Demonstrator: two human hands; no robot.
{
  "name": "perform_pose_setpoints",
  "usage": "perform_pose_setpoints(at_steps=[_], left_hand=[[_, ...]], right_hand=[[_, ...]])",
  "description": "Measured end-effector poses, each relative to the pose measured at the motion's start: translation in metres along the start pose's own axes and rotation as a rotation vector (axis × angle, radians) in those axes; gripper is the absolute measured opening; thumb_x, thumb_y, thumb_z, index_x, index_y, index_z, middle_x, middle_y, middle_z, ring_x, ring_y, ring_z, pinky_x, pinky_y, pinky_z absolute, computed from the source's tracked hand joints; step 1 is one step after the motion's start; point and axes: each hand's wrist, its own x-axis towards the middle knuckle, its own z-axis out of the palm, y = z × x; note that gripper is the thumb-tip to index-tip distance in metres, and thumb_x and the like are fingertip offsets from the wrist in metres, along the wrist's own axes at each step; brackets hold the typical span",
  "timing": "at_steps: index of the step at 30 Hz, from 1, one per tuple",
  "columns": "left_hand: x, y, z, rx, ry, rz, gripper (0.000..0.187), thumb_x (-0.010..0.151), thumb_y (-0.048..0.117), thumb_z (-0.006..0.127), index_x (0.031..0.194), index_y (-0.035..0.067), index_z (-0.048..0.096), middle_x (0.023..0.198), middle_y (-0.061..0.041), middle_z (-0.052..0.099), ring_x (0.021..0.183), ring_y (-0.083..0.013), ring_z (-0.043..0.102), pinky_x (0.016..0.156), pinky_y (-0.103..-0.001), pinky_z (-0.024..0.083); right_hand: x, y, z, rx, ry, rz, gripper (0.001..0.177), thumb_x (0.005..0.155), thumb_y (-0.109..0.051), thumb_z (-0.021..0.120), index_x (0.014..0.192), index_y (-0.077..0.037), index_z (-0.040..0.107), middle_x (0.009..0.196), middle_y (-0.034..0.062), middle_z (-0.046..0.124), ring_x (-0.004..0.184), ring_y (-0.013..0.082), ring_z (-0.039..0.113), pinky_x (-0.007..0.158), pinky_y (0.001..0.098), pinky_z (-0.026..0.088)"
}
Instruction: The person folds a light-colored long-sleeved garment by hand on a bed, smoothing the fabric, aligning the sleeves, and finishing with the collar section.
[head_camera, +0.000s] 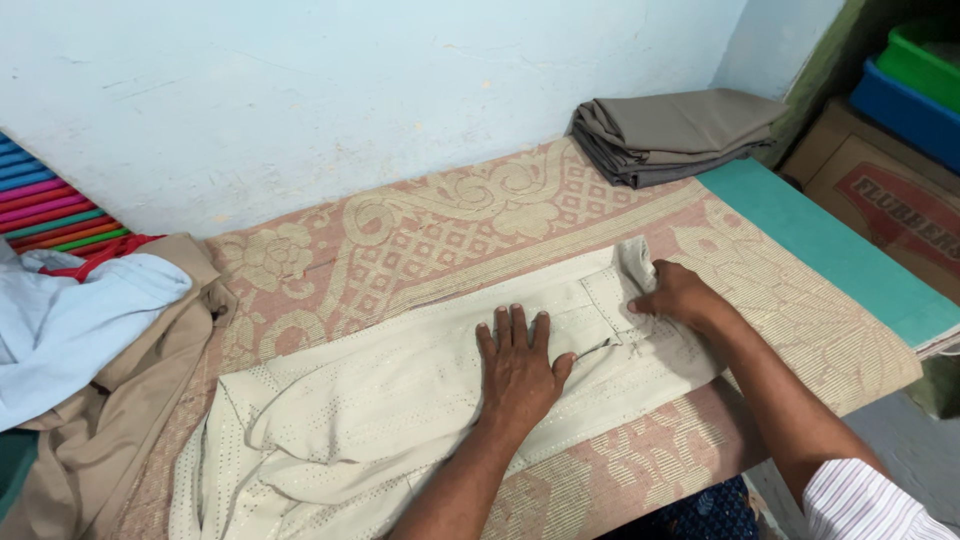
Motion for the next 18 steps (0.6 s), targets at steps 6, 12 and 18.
perform_pose_setpoints(at_steps=[6, 12, 18], left_hand=[[0.003, -0.013, 0.003, -0.538, 0.102, 0.064, 0.074, 0.1, 0.056, 0.052, 0.148, 0.0, 0.049, 0.151, -0.029, 0.05, 0.144, -0.0427, 0.045, 0.119, -0.058, 0.035], [0.02, -0.036, 0.002, -1.781, -0.125, -0.271, 0.094, 0.09, 0.07, 0.055, 0.154, 0.003, 0.04, 0.145, -0.027, 0.053, 0.126, -0.0351, 0.06, 0.103, -0.049, 0.052], [0.021, -0.085, 0.021, -1.944, -0.071, -0.592, 0.065, 0.091, 0.032, 0.075, 0.14, -0.006, 0.055, 0.123, -0.019, 0.066, 0.104, -0.0261, 0.067, 0.088, -0.043, 0.055]], right_hand=[[-0.049, -0.057, -0.027, -0.08, 0.026, -0.058, 0.074, 0.081, -0.026, 0.082, 0.144, -0.001, 0.053, 0.124, 0.0233, 0.072, 0.114, 0.0344, 0.072, 0.102, 0.0444, 0.055], [-0.084, -0.132, -0.007, -0.06, -0.095, -0.218, 0.072, 0.084, -0.025, 0.078, 0.144, 0.0, 0.047, 0.125, 0.0246, 0.069, 0.108, 0.035, 0.075, 0.096, 0.0453, 0.061], [-0.093, -0.152, 0.012, 0.553, -0.721, -0.44, 0.093, 0.079, -0.035, 0.078, 0.154, -0.015, 0.027, 0.129, 0.0194, 0.069, 0.112, 0.0297, 0.073, 0.091, 0.0426, 0.063]])
